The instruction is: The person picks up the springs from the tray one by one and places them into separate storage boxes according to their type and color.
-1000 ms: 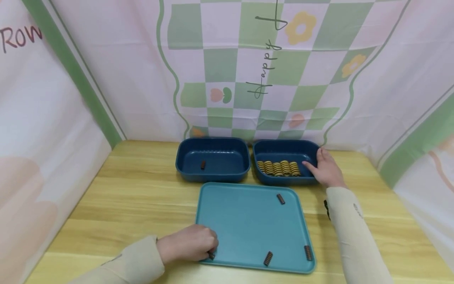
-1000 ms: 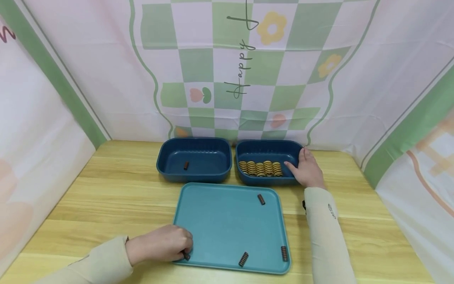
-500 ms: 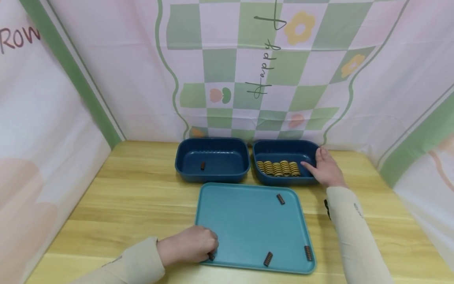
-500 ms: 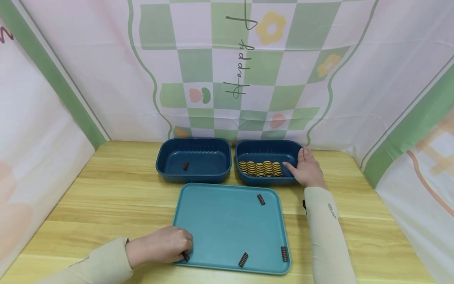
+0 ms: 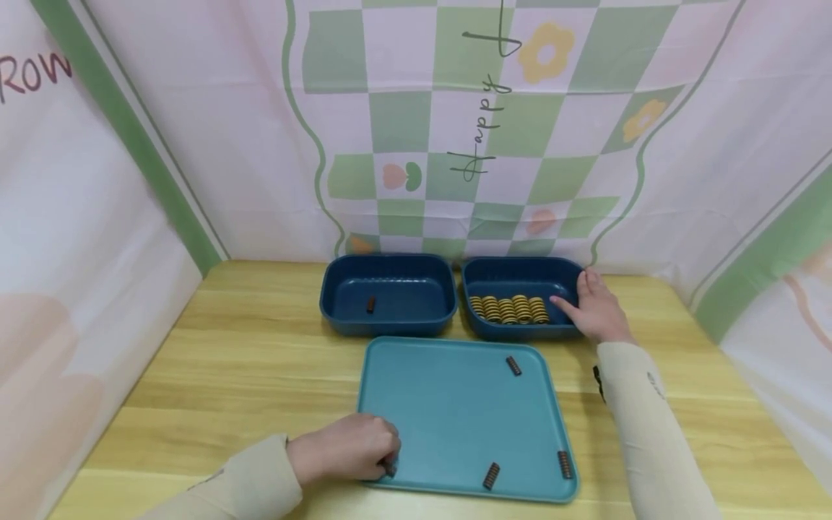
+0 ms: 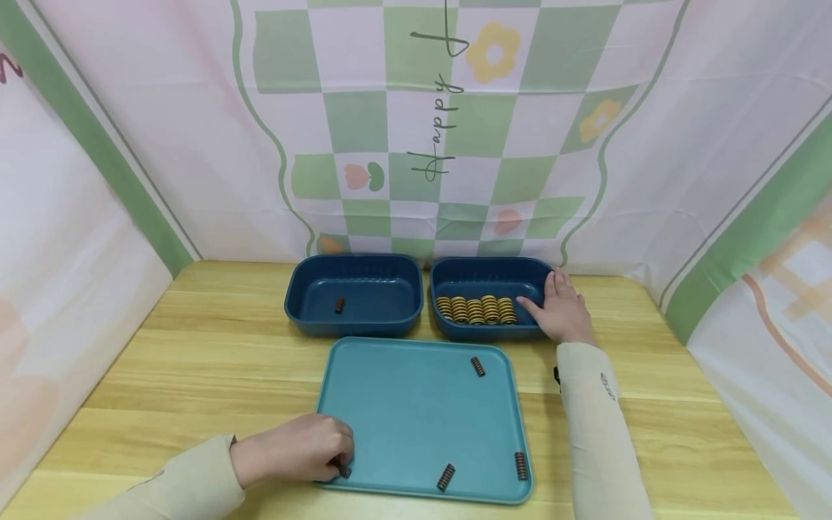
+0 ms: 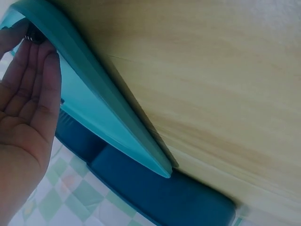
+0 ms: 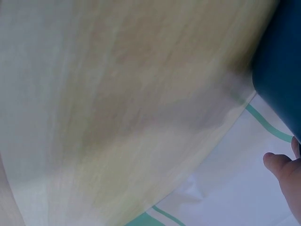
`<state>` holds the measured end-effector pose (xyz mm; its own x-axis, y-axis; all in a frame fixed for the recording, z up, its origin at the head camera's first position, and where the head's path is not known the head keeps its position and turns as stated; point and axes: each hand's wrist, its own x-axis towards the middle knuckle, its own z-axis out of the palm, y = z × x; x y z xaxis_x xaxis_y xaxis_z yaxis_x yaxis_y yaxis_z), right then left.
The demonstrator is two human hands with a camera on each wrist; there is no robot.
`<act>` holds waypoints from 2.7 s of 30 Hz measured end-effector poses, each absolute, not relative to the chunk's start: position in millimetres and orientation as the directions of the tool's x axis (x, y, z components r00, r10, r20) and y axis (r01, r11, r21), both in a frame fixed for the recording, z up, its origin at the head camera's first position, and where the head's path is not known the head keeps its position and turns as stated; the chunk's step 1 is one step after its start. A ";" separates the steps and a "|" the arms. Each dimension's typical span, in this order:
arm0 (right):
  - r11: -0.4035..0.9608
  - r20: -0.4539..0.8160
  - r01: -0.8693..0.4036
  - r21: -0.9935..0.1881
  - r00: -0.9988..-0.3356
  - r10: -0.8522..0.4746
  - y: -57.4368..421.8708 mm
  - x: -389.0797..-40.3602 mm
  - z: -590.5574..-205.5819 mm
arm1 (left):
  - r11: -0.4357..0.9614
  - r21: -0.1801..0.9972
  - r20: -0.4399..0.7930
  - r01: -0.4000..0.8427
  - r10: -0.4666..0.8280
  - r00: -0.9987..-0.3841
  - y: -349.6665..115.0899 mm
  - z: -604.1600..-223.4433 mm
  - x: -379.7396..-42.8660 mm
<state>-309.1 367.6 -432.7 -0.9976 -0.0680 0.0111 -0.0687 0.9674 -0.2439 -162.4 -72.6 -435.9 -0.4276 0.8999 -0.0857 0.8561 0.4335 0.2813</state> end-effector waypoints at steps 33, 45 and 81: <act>0.959 0.029 -0.064 -0.275 -0.998 -0.058 369.1 -310.1 -435.4 | -0.251 0.942 0.057 -0.223 0.774 -0.631 -76.8 -414.8 -199.9; 0.959 0.031 -0.062 -0.278 -0.998 -0.056 368.2 -309.7 -435.3 | -0.389 0.881 0.081 -0.269 0.683 -0.726 -78.4 -405.5 -219.7; 0.957 0.023 -0.058 -0.285 -0.998 -0.053 376.2 -306.4 -437.5 | 0.852 0.518 0.085 0.075 0.036 -0.996 -77.2 -405.0 -336.9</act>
<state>-306.4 376.2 -437.5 -0.9983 -0.0533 0.0229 -0.0576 0.9568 -0.2850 -336.9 -77.2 -405.0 -0.9957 0.0355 0.0854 0.0748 0.8522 0.5179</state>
